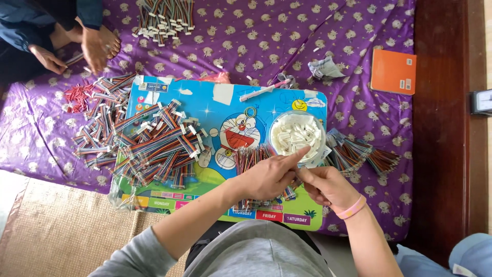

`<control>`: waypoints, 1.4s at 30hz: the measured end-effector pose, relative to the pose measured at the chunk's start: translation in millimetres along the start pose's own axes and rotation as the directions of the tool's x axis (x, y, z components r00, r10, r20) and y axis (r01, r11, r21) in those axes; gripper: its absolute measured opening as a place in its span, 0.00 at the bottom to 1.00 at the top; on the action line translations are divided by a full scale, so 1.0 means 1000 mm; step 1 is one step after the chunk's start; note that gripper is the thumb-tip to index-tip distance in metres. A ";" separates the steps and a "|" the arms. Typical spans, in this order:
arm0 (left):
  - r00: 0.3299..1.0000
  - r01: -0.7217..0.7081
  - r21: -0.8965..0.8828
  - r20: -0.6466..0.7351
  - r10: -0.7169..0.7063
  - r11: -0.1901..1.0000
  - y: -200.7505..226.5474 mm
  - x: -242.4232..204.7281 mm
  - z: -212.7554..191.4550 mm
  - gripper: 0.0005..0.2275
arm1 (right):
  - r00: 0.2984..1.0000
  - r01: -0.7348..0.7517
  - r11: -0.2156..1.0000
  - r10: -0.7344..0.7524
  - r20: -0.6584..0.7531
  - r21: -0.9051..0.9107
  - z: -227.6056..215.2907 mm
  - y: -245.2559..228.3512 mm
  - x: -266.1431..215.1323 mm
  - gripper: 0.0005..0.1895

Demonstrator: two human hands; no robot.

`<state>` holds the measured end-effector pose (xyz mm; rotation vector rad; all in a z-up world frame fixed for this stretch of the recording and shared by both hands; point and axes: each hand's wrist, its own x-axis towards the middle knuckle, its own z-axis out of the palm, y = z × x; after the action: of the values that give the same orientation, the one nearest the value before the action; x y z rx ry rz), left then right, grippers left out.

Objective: Attaching small white plastic connectors to bundles of multi-colored wires

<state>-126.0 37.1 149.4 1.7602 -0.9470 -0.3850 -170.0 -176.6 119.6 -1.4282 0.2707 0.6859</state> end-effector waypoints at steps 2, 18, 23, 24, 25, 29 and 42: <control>0.998 0.003 0.024 -0.061 -0.002 1.000 0.011 -0.002 -0.005 0.26 | 0.999 -0.033 0.999 0.033 0.005 -0.006 0.001 -0.002 -0.001 0.20; 0.736 0.383 -0.758 -0.095 -0.671 0.528 0.034 -0.021 -0.001 0.14 | 0.992 0.070 0.994 -0.060 -0.113 0.087 0.041 -0.011 -0.011 0.09; 0.738 0.306 -0.776 -0.172 -0.653 0.551 0.033 -0.023 0.004 0.09 | 0.972 0.167 0.983 -0.151 -0.178 0.078 0.054 -0.015 -0.011 0.07; 0.730 0.300 -0.768 -0.197 -0.654 0.566 0.032 -0.022 0.005 0.11 | 0.968 0.180 0.982 -0.166 -0.186 0.061 0.055 -0.015 -0.010 0.07; 0.731 0.299 -0.767 -0.197 -0.653 0.567 0.034 -0.021 0.003 0.11 | 0.968 0.181 0.982 -0.167 -0.187 0.060 0.058 -0.021 -0.010 0.07; 0.689 0.317 -0.813 -0.156 -0.707 0.488 0.039 -0.020 -0.007 0.10 | 0.945 0.162 0.968 -0.209 -0.251 -0.194 0.071 -0.040 -0.014 0.12; 0.649 0.157 -0.848 -0.298 -0.700 0.507 0.048 -0.023 -0.077 0.09 | 0.986 0.115 0.991 -0.122 -0.110 -0.068 0.068 -0.019 -0.013 0.10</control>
<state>-109.9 97.5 219.2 1.1294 0.2438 -0.4203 -184.4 -114.8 152.3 -1.5322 0.2526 0.5202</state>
